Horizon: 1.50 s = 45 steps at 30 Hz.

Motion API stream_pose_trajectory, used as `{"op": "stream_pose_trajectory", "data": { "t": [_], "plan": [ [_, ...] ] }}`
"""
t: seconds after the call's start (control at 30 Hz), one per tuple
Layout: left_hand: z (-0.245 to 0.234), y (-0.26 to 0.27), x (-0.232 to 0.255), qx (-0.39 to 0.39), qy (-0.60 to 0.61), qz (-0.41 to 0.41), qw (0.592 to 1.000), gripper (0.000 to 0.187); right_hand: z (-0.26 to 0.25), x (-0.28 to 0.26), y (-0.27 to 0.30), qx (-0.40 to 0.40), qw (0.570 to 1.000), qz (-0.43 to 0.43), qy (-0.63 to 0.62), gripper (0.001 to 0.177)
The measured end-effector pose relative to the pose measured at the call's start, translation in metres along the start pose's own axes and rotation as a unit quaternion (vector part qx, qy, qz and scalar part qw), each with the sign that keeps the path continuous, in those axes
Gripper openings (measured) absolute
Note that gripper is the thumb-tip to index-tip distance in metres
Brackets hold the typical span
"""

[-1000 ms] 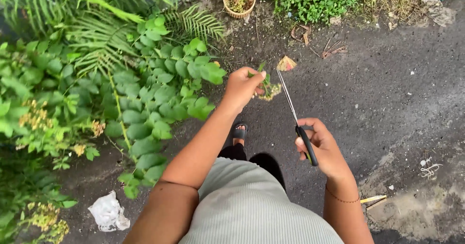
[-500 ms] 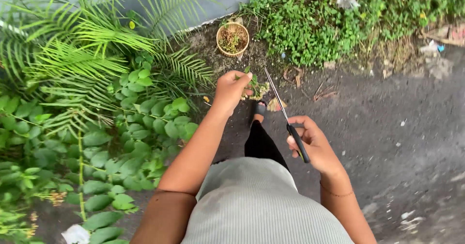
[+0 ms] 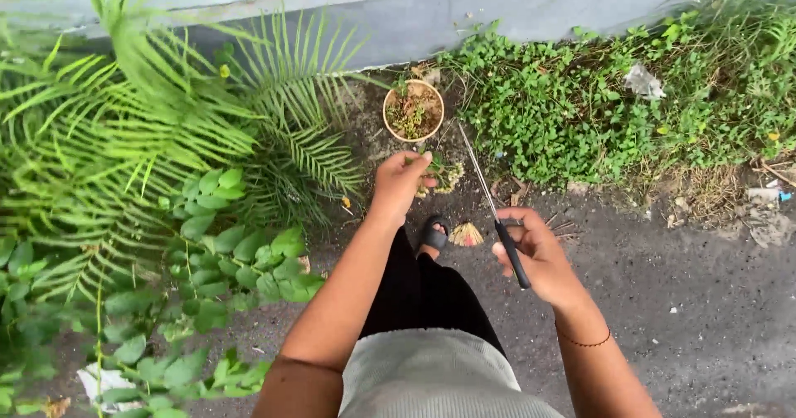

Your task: Harvesting small seed clusters from a garden bush using scissors and collecting them in a small bowl.

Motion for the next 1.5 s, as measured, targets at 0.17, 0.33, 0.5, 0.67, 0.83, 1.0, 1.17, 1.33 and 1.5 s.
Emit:
{"op": "stream_pose_trajectory", "data": {
  "t": [0.17,0.33,0.5,0.67,0.83,1.0,1.17,1.33,1.5],
  "plan": [
    [0.023,-0.093,0.007,-0.011,-0.033,-0.02,0.999,0.034,0.011,0.021,-0.076,0.024,0.999,0.0,-0.024,0.047],
    [0.038,-0.155,-0.002,-0.01,-0.029,-0.049,0.998,0.048,0.022,0.062,-0.14,0.035,0.998,0.023,-0.053,0.045],
    [0.057,-0.238,-0.051,0.012,-0.029,-0.064,0.997,0.035,0.024,0.114,-0.217,0.038,0.993,0.049,-0.096,0.042],
    [0.08,-0.318,-0.116,0.033,0.007,-0.041,0.999,0.03,0.019,0.183,-0.297,-0.008,0.996,0.025,-0.08,0.044],
    [0.096,-0.407,-0.203,0.063,0.03,-0.017,0.997,0.027,0.005,0.281,-0.368,-0.043,0.998,0.012,-0.052,0.049],
    [0.101,-0.496,-0.287,0.042,0.054,0.002,0.998,0.031,-0.009,0.379,-0.43,-0.094,0.995,-0.008,0.022,0.053],
    [0.093,-0.548,-0.316,0.028,0.021,-0.001,0.999,0.036,-0.007,0.443,-0.474,-0.125,0.99,-0.009,0.066,0.056],
    [0.087,-0.589,-0.341,0.038,-0.05,0.007,0.998,0.037,-0.001,0.478,-0.505,-0.141,0.987,-0.031,0.075,0.058],
    [0.091,-0.63,-0.377,0.068,-0.104,-0.013,0.992,0.044,0.0,0.496,-0.517,-0.144,0.984,-0.047,0.091,0.053]
  ]
}}
Point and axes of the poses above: each hand's wrist, its own y-axis away from the middle knuckle, its own z-axis out of the palm, x = y × z, the point moved 3 cm from there along -y, towards the middle knuckle, and after that the axes turned 14 degrees about x, right-handed, at the moved point
